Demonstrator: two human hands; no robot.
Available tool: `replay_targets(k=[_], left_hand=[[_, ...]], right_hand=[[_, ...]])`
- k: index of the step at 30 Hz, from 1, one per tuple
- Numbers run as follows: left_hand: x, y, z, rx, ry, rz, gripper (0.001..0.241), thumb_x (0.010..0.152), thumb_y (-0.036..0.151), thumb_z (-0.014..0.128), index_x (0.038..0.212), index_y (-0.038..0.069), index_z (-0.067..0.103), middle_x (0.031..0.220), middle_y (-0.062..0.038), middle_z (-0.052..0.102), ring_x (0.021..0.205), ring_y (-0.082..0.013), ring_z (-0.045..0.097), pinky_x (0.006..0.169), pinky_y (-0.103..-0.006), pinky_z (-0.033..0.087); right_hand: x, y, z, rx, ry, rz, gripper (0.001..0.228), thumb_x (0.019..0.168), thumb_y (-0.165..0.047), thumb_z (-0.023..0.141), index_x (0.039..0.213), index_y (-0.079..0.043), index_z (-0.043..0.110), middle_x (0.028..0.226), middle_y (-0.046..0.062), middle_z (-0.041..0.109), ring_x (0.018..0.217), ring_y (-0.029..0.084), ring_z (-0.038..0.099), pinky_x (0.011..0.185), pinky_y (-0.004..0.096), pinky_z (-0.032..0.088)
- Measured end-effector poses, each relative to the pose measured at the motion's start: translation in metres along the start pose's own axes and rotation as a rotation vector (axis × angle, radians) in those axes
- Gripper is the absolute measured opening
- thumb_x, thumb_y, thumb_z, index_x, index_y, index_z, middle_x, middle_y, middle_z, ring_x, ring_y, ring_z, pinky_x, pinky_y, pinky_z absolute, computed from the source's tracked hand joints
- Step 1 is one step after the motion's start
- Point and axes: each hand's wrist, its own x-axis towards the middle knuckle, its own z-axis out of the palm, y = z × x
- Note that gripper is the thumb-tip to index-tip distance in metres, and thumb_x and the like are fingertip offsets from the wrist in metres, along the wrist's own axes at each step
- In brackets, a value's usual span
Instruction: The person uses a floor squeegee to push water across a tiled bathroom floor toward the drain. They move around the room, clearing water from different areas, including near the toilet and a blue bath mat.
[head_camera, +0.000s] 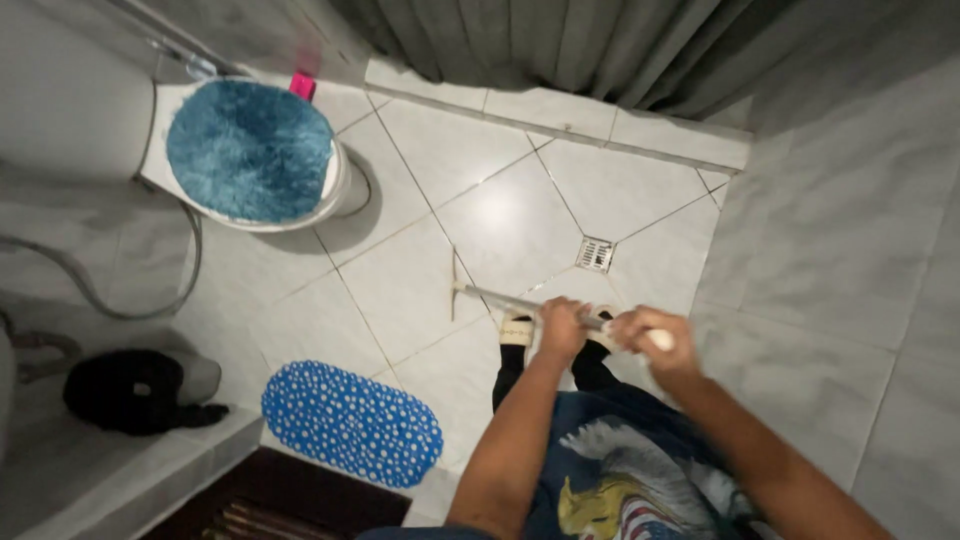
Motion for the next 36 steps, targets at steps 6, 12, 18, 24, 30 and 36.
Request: replay_targets(k=[6,12,18,24,30,36], left_hand=[[0.041,0.095,0.093,-0.016,-0.039,0.003,0.013,0.083,0.017,0.071,0.094,0.015,0.079,0.093,-0.009,0.072,0.099,-0.0325,0.062,0.094,-0.0499,0.045],[0.081,0.206,0.121,-0.131,-0.166,-0.095,0.014,0.084,0.017,0.073,0.096,0.017,0.080,0.098,-0.010,0.072,0.107,-0.0359,0.059,0.101,-0.0630,0.039],[0.093,0.237,0.117,-0.102,-0.358,-0.113,0.013,0.082,0.013,0.074,0.093,0.014,0.079,0.100,-0.010,0.073,0.111,-0.0359,0.059,0.107,-0.0725,0.034],[0.073,0.167,0.092,0.012,-0.315,-0.083,0.013,0.075,0.014,0.076,0.087,0.009,0.074,0.096,-0.014,0.072,0.103,-0.0346,0.063,0.100,-0.0590,0.047],[0.031,0.113,0.031,0.087,-0.110,-0.142,0.005,0.076,0.015,0.076,0.078,0.012,0.073,0.086,-0.008,0.071,0.096,-0.0321,0.063,0.092,-0.0593,0.045],[0.019,0.124,0.053,-0.054,0.059,-0.181,0.008,0.070,0.008,0.075,0.075,0.014,0.074,0.085,-0.005,0.071,0.097,-0.0316,0.062,0.095,-0.0624,0.041]], right_hand=[[-0.009,-0.068,-0.091,-0.198,0.059,-0.029,0.011,0.091,-0.004,0.056,0.082,0.000,0.062,0.085,0.015,0.069,0.073,0.018,0.064,0.075,0.035,0.057],[-0.020,-0.130,-0.159,-0.432,0.130,-0.020,0.023,0.095,-0.001,0.047,0.073,-0.002,0.051,0.067,0.011,0.057,0.064,0.022,0.059,0.087,0.044,0.057],[-0.036,-0.139,-0.181,-0.391,0.159,0.004,0.020,0.093,-0.001,0.048,0.073,0.000,0.052,0.063,0.012,0.053,0.064,0.024,0.058,0.094,0.049,0.056],[-0.020,-0.095,-0.157,-0.153,0.065,-0.129,0.023,0.098,-0.020,0.061,0.083,-0.003,0.060,0.075,0.010,0.063,0.075,0.023,0.066,0.098,0.048,0.057],[-0.003,-0.059,-0.093,0.008,-0.104,-0.128,0.031,0.101,-0.023,0.068,0.079,-0.004,0.056,0.080,0.010,0.063,0.081,0.023,0.065,0.094,0.046,0.055],[-0.005,-0.081,-0.101,-0.014,-0.244,-0.113,0.019,0.091,-0.005,0.059,0.074,-0.004,0.049,0.073,0.006,0.056,0.073,0.020,0.056,0.089,0.041,0.052]])
